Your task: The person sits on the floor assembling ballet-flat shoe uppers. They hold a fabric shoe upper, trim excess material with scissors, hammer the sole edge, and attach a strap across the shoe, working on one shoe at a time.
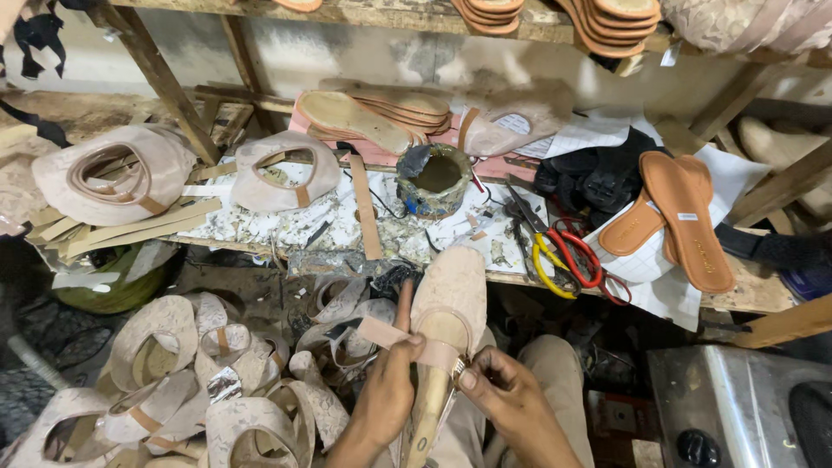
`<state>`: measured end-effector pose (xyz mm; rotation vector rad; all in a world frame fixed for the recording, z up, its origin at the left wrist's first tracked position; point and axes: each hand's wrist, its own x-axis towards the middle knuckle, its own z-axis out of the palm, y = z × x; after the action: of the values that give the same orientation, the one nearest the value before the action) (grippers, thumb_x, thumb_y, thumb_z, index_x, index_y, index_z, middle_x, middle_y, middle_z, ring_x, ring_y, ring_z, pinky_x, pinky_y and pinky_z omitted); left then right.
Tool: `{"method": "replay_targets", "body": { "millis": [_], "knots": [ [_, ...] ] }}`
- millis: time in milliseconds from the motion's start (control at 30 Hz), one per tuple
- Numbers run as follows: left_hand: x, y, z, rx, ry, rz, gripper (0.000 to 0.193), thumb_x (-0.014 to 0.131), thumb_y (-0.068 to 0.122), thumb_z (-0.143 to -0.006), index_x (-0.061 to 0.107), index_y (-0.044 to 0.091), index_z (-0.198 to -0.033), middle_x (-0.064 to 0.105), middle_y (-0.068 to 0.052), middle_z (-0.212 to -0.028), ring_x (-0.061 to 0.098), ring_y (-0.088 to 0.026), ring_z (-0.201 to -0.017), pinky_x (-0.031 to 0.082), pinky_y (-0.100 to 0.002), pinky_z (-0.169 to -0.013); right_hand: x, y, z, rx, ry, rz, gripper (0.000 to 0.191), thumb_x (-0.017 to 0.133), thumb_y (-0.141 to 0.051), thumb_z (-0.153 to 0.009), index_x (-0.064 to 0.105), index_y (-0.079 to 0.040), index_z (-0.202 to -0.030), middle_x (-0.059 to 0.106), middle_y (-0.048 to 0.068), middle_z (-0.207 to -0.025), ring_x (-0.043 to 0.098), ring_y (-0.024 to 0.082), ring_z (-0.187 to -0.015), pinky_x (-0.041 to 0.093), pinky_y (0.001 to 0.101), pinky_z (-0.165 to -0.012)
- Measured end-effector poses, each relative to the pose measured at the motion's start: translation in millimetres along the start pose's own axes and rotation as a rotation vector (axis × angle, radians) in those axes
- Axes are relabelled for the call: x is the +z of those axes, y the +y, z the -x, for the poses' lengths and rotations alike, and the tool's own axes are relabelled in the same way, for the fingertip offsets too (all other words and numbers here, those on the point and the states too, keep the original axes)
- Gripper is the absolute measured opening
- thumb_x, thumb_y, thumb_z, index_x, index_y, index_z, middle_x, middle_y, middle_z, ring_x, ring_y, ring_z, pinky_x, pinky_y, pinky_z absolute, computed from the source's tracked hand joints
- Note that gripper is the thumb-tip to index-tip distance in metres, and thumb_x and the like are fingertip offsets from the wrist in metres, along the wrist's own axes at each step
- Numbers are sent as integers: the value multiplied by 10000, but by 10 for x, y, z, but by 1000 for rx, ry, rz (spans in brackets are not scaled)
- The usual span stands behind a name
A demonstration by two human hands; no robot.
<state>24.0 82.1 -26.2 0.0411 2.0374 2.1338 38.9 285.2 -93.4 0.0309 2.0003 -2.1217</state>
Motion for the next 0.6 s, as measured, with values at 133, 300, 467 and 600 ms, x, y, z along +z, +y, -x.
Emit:
{"method": "replay_targets", "body": {
  "millis": [133,300,467,600],
  "knots": [
    [8,-170,104,86,-13,-67,705,286,190,-944,174,88,-1632,362,-159,-1658,411,-250,-1489,253,-302,-1175,28,264,55,-122,32,-146,169,755,-145,-880,635,-28,-907,608,14,-885,556,113,-868,462,275,-813],
    [-7,-352,194,-98,-5,50,634,231,318,-1015,230,111,-1614,404,-110,-1632,390,-208,-1498,237,-301,-1194,60,321,112,-153,54,-178,156,784,-62,-892,643,-5,-924,580,42,-904,522,134,-882,425,306,-815],
    [-109,-405,174,-396,74,578,632,311,473,-1005,544,66,-1429,694,-173,-1246,686,-263,-1072,548,-398,-920,125,279,207,-35,163,-161,169,778,-108,-846,656,9,-857,684,117,-1195,619,159,-1125,467,340,-997],
    [-105,-421,175,-442,-26,849,656,359,554,-963,646,41,-1255,756,-135,-1027,737,-223,-847,607,-379,-779,151,182,267,23,225,-251,170,776,-116,-834,686,8,-908,685,200,-1297,631,207,-1169,478,389,-1036]
  ]
}}
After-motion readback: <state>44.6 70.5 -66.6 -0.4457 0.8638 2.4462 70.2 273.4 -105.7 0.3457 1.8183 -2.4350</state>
